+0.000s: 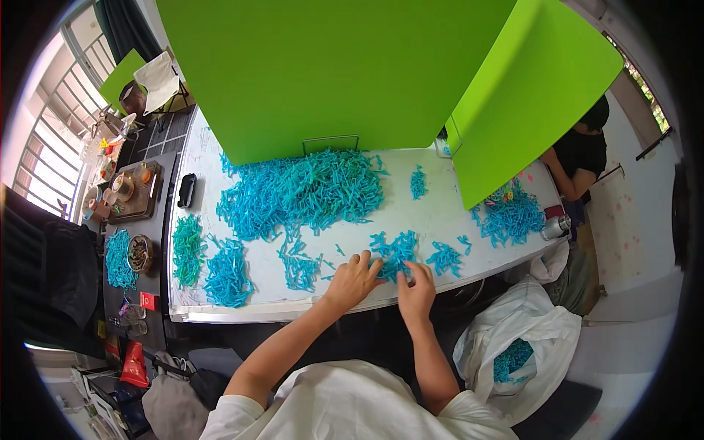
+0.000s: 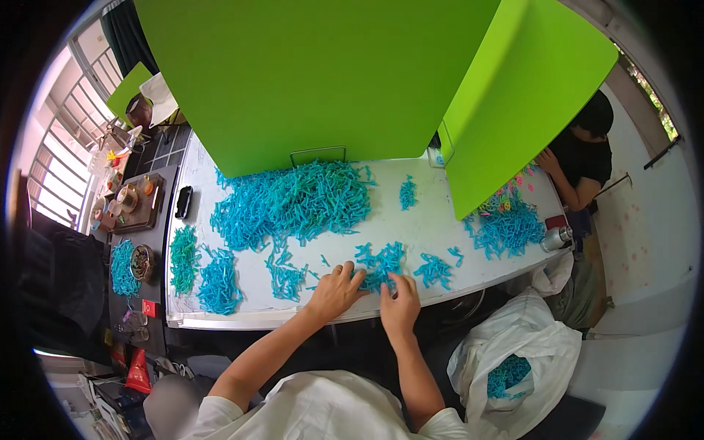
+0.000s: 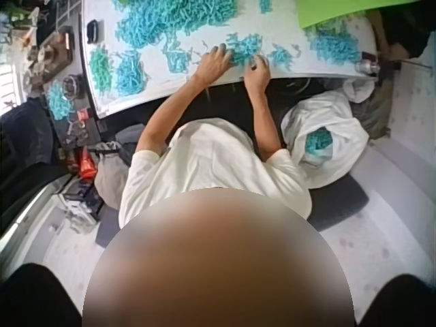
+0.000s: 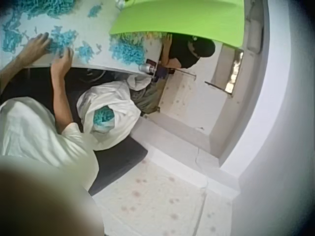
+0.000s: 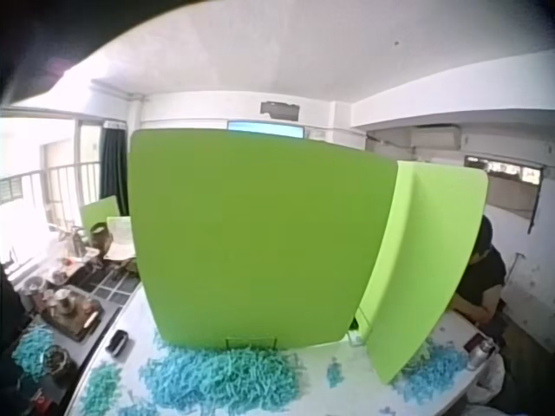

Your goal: Picking up and sorting small pieces of shredded blue paper from a desk.

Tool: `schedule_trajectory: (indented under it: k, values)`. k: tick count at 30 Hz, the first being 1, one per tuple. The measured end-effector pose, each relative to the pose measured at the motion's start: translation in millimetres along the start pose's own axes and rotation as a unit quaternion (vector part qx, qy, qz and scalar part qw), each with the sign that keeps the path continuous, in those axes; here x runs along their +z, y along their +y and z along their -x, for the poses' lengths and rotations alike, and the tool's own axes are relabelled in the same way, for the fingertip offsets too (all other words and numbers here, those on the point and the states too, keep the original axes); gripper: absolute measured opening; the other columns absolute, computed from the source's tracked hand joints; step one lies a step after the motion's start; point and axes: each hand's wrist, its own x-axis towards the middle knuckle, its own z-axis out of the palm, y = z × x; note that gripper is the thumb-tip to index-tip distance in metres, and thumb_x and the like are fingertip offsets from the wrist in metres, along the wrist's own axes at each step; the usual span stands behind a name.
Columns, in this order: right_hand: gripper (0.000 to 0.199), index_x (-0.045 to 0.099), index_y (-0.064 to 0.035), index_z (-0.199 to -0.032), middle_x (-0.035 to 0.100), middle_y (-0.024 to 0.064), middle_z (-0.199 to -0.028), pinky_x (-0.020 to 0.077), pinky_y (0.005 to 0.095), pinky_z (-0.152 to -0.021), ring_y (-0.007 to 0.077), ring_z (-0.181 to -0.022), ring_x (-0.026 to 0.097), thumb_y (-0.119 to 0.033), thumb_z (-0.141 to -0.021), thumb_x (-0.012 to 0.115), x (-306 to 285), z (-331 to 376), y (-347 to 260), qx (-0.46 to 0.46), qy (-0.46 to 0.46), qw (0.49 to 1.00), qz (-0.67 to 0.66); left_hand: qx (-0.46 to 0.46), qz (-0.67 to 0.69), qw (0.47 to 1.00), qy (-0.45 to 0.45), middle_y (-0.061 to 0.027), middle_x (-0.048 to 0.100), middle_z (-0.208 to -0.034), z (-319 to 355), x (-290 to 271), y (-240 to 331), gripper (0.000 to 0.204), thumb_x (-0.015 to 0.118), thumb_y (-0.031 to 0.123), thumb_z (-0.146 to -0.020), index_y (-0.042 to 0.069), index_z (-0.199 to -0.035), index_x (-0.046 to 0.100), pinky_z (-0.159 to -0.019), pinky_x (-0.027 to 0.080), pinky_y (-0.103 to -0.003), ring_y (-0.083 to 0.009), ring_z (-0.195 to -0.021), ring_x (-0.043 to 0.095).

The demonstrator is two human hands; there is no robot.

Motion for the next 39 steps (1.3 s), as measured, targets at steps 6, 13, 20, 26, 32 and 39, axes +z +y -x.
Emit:
schedule_trajectory:
  k: [6, 13, 20, 26, 32, 39]
  values:
    - [0.026, 0.067, -0.0034, -0.106, 0.062, 0.0092, -0.097, 0.0510, 0.0310, -0.063, 0.0206, -0.068, 0.061, -0.001, -0.081, 0.072, 18, 9, 4, -0.027, 0.004, 1.000, 0.000, 0.012, 0.081, 0.996, 0.041, -0.0146, 0.052, -0.098, 2, 4, -9, 0.032, 0.070, 0.021, -0.085, 0.007, -0.109, 0.053, -0.061, 0.056, -0.041, -0.0312, -0.080, 0.064]
    - [0.023, 0.067, -0.0034, -0.105, 0.062, 0.0084, -0.102, 0.0521, 0.0304, -0.063, 0.0176, -0.071, 0.062, 0.002, -0.083, 0.070, 12, 13, -11, 0.013, -0.002, 0.998, -0.063, -0.049, 0.232, 0.969, 0.065, -0.0125, 0.057, -0.098, 0, -4, -15, 0.025, 0.075, 0.011, -0.081, 0.007, -0.102, 0.061, -0.066, 0.054, -0.043, -0.0342, -0.076, 0.064]
    - [0.019, 0.065, -0.0062, -0.111, 0.063, 0.0049, -0.109, 0.0519, 0.0289, -0.077, 0.0163, -0.091, 0.063, -0.012, -0.093, 0.066, 9, 28, -25, 0.087, 0.029, 0.982, -0.166, -0.153, 0.356, 0.911, 0.143, -0.0123, 0.061, -0.092, 0, -36, -5, 0.023, 0.078, 0.010, -0.079, 0.005, -0.097, 0.065, -0.060, 0.049, -0.034, -0.0270, -0.070, 0.061]
    - [0.052, 0.051, -0.0064, -0.131, 0.058, 0.0090, -0.122, 0.0462, 0.0407, -0.100, 0.0230, -0.116, 0.056, -0.050, -0.103, 0.044, 31, 37, -51, 0.422, -0.170, 0.510, -0.730, -0.182, 0.416, 0.873, 0.178, -0.0110, 0.061, -0.091, 22, -54, 35, 0.021, 0.078, 0.014, -0.078, 0.006, -0.093, 0.064, -0.063, 0.049, -0.038, -0.0305, -0.077, 0.061]
    - [0.050, 0.052, -0.0043, -0.132, 0.054, 0.0108, -0.131, 0.0405, 0.0419, -0.108, 0.0265, -0.124, 0.052, -0.044, -0.105, 0.039, 56, 45, -48, 0.412, -0.226, 0.416, -0.778, -0.159, 0.181, 0.930, 0.276, -0.0069, 0.065, -0.088, 36, -64, 32, 0.025, 0.080, 0.019, -0.073, 0.008, -0.091, 0.066, -0.068, 0.045, -0.037, -0.0267, -0.075, 0.059]
    - [0.043, 0.060, -0.0058, -0.120, 0.065, 0.0071, -0.108, 0.0537, 0.0336, -0.080, 0.0201, -0.098, 0.065, -0.043, -0.099, 0.056, 58, 43, -68, 0.458, -0.215, 0.565, -0.651, -0.439, 0.658, 0.606, 0.085, -0.0034, 0.066, -0.083, 59, -79, 10, 0.021, 0.082, 0.007, -0.076, 0.003, -0.092, 0.069, -0.060, 0.049, -0.028, -0.0065, -0.069, 0.057]
